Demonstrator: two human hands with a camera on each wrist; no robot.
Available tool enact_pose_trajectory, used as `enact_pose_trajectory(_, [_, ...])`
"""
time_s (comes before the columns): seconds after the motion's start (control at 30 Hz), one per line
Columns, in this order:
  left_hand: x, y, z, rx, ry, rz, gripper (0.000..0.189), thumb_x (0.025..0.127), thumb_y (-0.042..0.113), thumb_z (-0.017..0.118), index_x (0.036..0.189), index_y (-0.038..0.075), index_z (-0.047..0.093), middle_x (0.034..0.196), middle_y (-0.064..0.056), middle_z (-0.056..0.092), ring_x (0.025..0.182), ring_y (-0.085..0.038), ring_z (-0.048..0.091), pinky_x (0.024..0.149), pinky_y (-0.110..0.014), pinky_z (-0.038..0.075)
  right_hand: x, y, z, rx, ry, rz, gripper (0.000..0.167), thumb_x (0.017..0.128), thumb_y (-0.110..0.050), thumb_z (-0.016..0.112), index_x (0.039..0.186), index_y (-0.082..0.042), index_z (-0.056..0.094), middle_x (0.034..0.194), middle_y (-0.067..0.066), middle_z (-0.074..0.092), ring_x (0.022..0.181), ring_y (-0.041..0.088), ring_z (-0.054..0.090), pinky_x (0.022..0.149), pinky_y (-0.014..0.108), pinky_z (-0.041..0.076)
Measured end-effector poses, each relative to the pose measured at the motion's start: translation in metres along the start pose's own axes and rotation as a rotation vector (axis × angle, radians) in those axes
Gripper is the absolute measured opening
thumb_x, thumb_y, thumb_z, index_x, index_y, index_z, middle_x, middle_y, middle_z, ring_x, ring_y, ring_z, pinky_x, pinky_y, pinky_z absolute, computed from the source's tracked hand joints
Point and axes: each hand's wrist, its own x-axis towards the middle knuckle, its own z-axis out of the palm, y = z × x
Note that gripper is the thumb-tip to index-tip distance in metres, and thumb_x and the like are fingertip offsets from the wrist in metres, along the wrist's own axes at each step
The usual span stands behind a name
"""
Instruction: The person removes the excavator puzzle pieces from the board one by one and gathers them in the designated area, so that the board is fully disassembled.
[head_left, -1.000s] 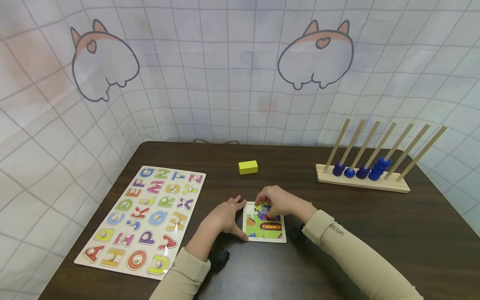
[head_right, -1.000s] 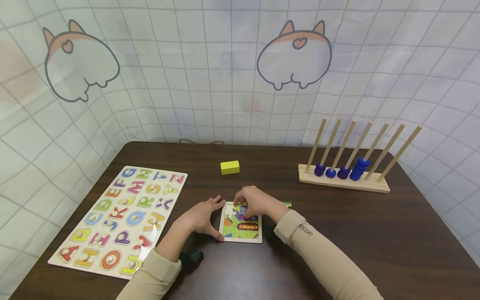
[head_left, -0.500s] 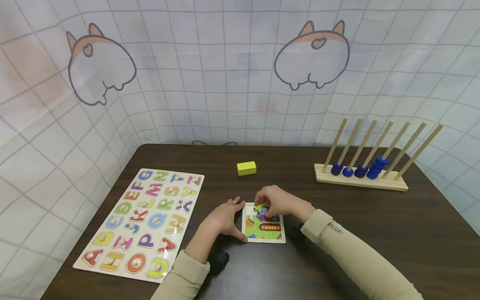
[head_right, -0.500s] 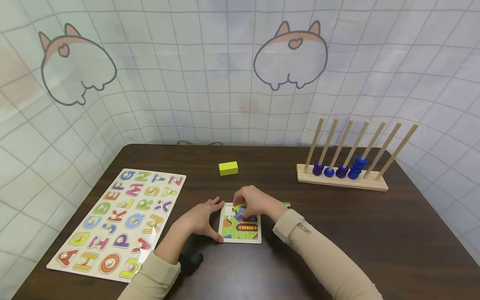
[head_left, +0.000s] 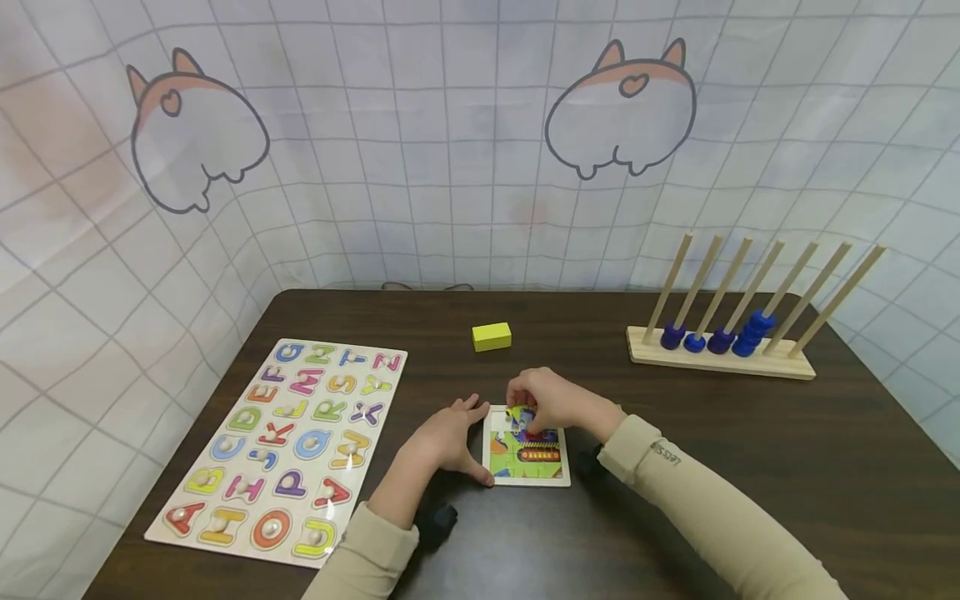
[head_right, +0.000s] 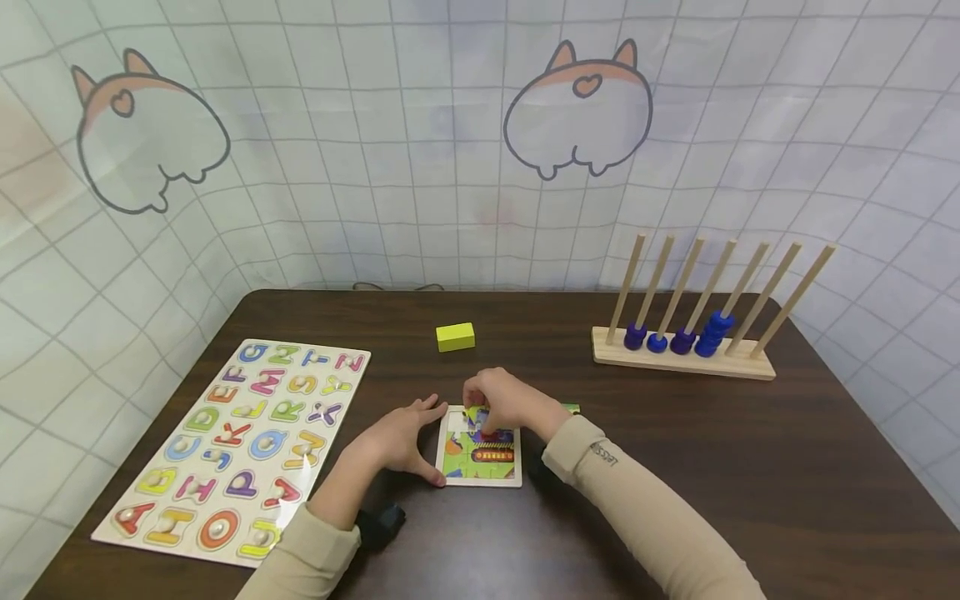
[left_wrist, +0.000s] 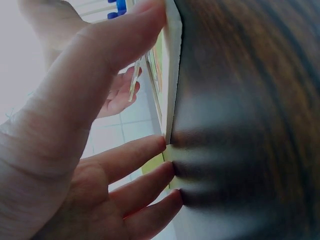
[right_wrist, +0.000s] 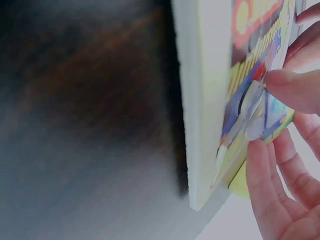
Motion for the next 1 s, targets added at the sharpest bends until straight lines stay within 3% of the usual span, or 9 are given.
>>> enact_pose_trajectory(0.4, [0.003, -0.001, -0.001, -0.003, -0.007, -0.027, 0.101, 0.057, 0.041, 0.085, 0.141, 0.013, 0.037, 0.149, -0.007, 0.026, 0.135, -0.031, 0.022, 0.103, -0.049, 0.028, -0.006, 0.003, -0.009, 0.044, 0.046, 0.024, 0.039, 0.069, -0.009, 0.08, 0.103, -0.004, 0.061, 0.093, 0.003, 0.059, 0.082, 0.017, 0.055, 0.073, 0.028, 0.05])
enact_pose_trajectory(1.0, [0.003, 0.001, 0.001, 0.018, -0.007, -0.024, 0.103, 0.056, 0.042, 0.085, 0.142, 0.012, 0.036, 0.149, -0.009, 0.024, 0.135, -0.031, 0.022, 0.104, -0.048, 0.028, -0.051, 0.024, -0.027, 0.054, 0.132, 0.014, 0.036, 0.071, -0.003, 0.075, 0.106, -0.001, 0.065, 0.096, 0.005, 0.059, 0.084, 0.017, 0.056, 0.074, 0.031, 0.052])
